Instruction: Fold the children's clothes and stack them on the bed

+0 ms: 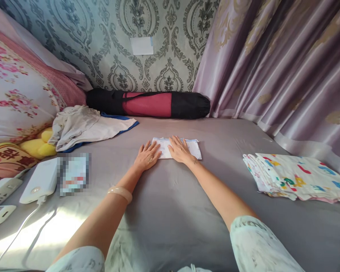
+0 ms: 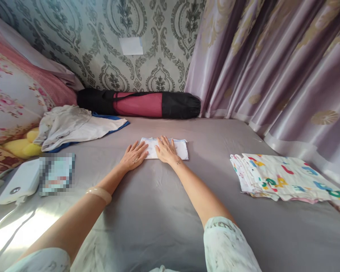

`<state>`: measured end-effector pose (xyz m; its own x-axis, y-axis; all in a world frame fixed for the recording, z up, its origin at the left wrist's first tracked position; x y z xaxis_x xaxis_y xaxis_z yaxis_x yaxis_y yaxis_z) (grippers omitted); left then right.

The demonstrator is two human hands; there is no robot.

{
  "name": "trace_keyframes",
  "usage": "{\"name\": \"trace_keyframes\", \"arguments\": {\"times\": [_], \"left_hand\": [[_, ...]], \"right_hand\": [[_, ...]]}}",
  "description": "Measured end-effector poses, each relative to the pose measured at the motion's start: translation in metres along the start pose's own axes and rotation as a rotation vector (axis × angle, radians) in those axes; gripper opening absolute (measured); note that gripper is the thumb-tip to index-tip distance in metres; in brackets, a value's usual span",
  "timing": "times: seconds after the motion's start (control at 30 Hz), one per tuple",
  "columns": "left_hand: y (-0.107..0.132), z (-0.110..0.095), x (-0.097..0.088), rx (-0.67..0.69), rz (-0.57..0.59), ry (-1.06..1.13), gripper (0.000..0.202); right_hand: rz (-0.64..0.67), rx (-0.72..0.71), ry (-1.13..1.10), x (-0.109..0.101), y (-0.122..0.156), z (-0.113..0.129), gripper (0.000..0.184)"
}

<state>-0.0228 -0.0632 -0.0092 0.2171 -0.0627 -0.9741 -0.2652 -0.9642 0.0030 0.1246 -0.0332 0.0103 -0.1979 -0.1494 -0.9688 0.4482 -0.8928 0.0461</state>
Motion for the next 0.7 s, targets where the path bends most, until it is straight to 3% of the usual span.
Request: {"name": "trace_keyframes", "arguments": {"times": [0.23,0.5,0.7], "left_hand": [[0.000,0.001,0.000,-0.008,0.006,-0.004,0.057],[-0.001,0.002,0.003,-0.027,0.039,-0.088,0.060],[-0.001,0.002,0.003,-0.047,0.085,-0.102,0.062]], "right_hand": [[0.006,0.064,0.004,0.008,0.004,-0.021,0.058],[-0.018,0.057,-0.016,0.013,0.001,-0.023,0.056],[0.068,0.034,-0.083,0.013,-0.001,-0.028,0.060]]}}
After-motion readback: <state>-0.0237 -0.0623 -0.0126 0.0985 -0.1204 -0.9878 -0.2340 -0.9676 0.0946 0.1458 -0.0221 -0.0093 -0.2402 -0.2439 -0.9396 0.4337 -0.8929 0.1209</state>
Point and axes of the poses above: each hand's wrist, its own y-axis away from the middle knuckle, its own x-axis out of the palm, z = x × y, the point moved 8 cm from there along -y, towards the middle knuckle, and after that the axes turned 8 degrees about z, right-handed, at the moved point
